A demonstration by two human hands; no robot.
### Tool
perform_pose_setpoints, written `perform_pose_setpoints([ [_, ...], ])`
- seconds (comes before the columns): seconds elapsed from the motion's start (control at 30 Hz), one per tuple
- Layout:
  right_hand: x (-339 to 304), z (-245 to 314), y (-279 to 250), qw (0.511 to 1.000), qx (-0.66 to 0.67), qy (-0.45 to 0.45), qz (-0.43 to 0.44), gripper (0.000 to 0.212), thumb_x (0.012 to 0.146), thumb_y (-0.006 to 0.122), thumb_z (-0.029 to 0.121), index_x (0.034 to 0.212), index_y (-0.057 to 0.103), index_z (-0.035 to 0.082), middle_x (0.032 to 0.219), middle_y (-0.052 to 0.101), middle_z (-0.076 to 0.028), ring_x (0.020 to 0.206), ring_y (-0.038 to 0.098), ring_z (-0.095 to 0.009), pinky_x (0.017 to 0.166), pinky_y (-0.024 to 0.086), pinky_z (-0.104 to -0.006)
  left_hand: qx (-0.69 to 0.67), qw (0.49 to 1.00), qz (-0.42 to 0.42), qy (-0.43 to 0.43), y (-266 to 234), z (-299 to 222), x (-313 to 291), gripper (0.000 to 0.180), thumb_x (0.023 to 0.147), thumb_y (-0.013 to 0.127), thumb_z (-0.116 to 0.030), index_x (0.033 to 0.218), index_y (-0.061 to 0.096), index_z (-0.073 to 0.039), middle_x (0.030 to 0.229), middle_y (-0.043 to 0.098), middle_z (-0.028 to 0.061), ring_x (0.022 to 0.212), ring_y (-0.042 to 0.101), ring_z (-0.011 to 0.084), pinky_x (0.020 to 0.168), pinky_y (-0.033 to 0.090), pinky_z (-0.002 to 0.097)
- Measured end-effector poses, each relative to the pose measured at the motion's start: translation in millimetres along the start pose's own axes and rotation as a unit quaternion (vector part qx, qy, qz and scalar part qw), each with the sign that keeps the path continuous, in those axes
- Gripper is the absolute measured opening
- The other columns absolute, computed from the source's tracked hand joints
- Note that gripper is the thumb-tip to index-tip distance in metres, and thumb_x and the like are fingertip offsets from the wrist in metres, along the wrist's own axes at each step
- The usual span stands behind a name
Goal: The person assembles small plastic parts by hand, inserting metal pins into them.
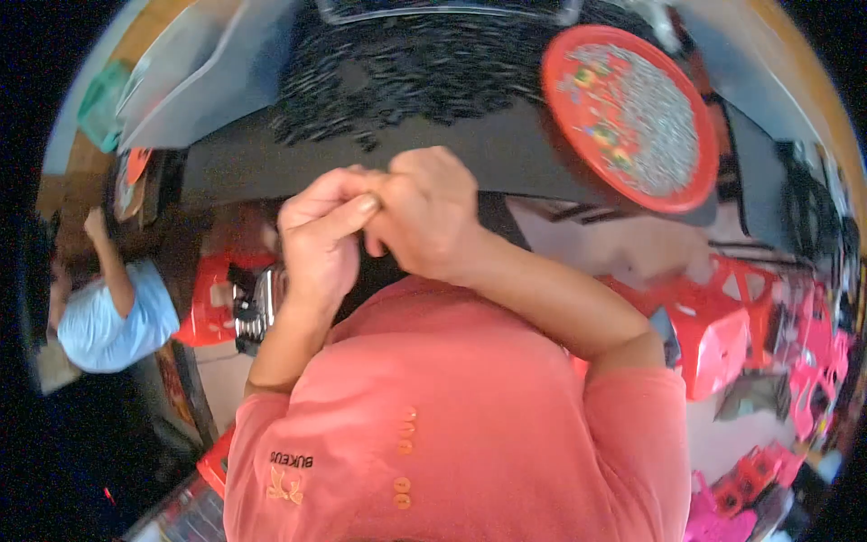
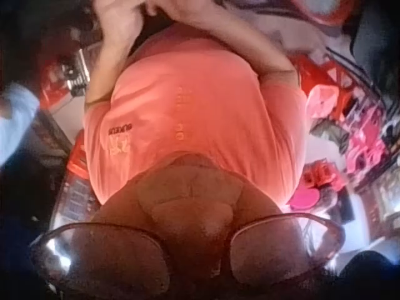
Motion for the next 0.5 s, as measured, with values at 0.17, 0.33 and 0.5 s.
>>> perform_pose_setpoints([
  [0.17, 2, -1, -7, 0.998, 0.043, 0.033, 0.015, 0.038, 0.066, 0.077, 0.008, 0.1, 0.062, 0.003, 0.078, 0.056, -0.01, 0.062, 0.055, -0.027, 0.054, 0.042, -0.0371, 0.031, 0.999, 0.037, 0.014, 10, -12, 5, 0.013, 0.087, 0.062, 0.001, 0.095, 0.066, 0.01, 0.086, 0.064, 0.0109, 0.062, 0.055, 0.0131, 0.051, 0.043, 0.0228],
  [0.33, 14, -6, -21, 0.994, 0.058, 0.073, 0.053, 0.044, 0.07, 0.077, 0.009, 0.111, 0.063, 0.003, 0.08, 0.059, -0.007, 0.067, 0.057, -0.026, 0.061, 0.044, -0.0375, 0.128, 0.987, 0.029, 0.09, 17, -45, 12, 0.006, 0.087, 0.06, 0.002, 0.09, 0.064, 0.006, 0.089, 0.063, 0.0129, 0.063, 0.057, 0.0149, 0.052, 0.045, 0.0229],
  [0.5, 46, -70, -107, 0.961, -0.225, 0.03, 0.159, 0.022, 0.078, 0.071, 0.008, 0.1, 0.069, 0.009, 0.082, 0.063, -0.007, 0.077, 0.062, -0.029, 0.069, 0.049, -0.04, 0.381, 0.86, -0.102, 0.323, -48, -184, 38, 0.02, 0.089, 0.067, -0.005, 0.102, 0.067, 0.01, 0.09, 0.067, 0.0165, 0.068, 0.061, 0.0163, 0.054, 0.045, 0.0247],
])
Point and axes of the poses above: each hand's wrist, its own x-axis towards the middle knuckle, its own y-axis out of the palm, z = x × y, the point moved 8 cm from there along x, towards the middle knuckle
